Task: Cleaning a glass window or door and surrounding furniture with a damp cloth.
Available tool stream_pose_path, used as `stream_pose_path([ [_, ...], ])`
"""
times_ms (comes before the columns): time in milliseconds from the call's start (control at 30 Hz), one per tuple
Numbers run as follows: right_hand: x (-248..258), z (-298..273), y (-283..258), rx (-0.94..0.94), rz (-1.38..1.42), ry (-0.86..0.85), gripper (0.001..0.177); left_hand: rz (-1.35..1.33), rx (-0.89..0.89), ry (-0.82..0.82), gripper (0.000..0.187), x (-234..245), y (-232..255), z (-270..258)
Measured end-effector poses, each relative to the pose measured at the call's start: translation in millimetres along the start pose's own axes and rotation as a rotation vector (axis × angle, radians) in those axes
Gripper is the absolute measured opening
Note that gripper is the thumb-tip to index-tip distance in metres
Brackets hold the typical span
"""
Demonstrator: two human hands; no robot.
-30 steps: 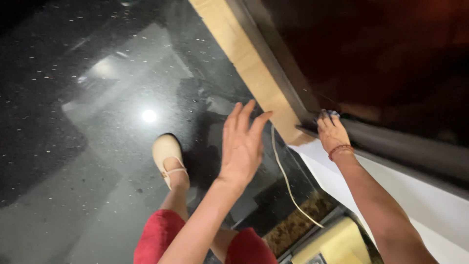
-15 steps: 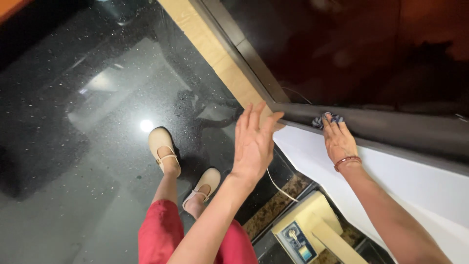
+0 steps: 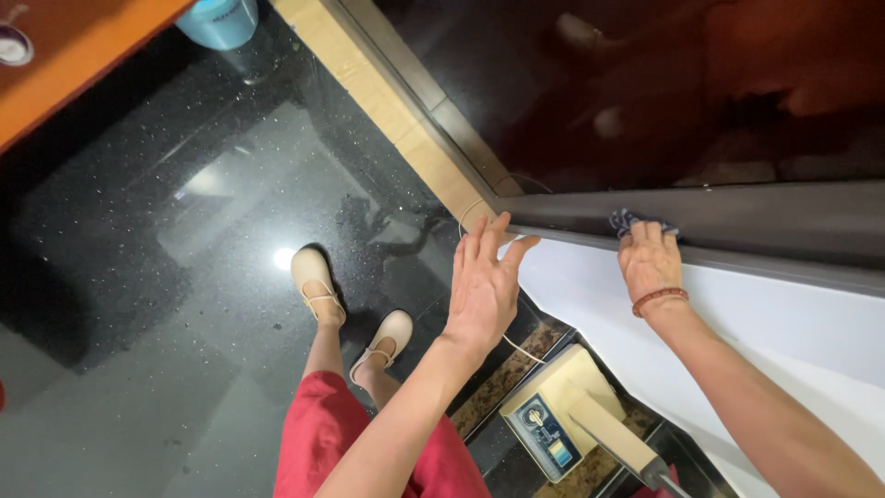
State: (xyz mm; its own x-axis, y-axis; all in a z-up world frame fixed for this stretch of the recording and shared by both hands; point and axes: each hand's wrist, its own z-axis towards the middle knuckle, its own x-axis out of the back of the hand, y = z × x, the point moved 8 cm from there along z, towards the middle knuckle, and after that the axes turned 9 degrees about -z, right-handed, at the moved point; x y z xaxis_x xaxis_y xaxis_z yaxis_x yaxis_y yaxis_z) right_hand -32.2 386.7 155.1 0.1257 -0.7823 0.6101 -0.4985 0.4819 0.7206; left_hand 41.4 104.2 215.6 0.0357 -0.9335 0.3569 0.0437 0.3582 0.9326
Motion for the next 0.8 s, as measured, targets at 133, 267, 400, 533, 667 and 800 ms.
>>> stream_pose_path([
  [133, 14, -4, 29, -0.082, 0.108, 0.102, 0.012, -0.011, -0.034, 0.006, 0.059, 12, 20, 7],
  [267, 41, -18, 59, -0.159, 0.238, 0.117, 0.011, -0.003, -0.034, -0.007, 0.057, 13, 31, 10],
  [400, 145, -54, 101, -0.299, 0.483, 0.396, 0.018, -0.069, -0.032, 0.007, 0.057, 20, 41, 12],
  [533, 197, -52, 116, -0.424, 0.433, 0.499, 0.016, -0.075, -0.036, 0.017, 0.054, 19, 39, 13],
  [667, 104, -28, 106, -0.636, 0.664, 0.496, 0.005, -0.097, -0.021, -0.002, 0.055, 32, 32, 17],
  [800, 3, 33, 35, -0.574, 0.487, 0.208, 0.012, -0.072, 0.002, 0.007, 0.057, 51, 4, 21],
])
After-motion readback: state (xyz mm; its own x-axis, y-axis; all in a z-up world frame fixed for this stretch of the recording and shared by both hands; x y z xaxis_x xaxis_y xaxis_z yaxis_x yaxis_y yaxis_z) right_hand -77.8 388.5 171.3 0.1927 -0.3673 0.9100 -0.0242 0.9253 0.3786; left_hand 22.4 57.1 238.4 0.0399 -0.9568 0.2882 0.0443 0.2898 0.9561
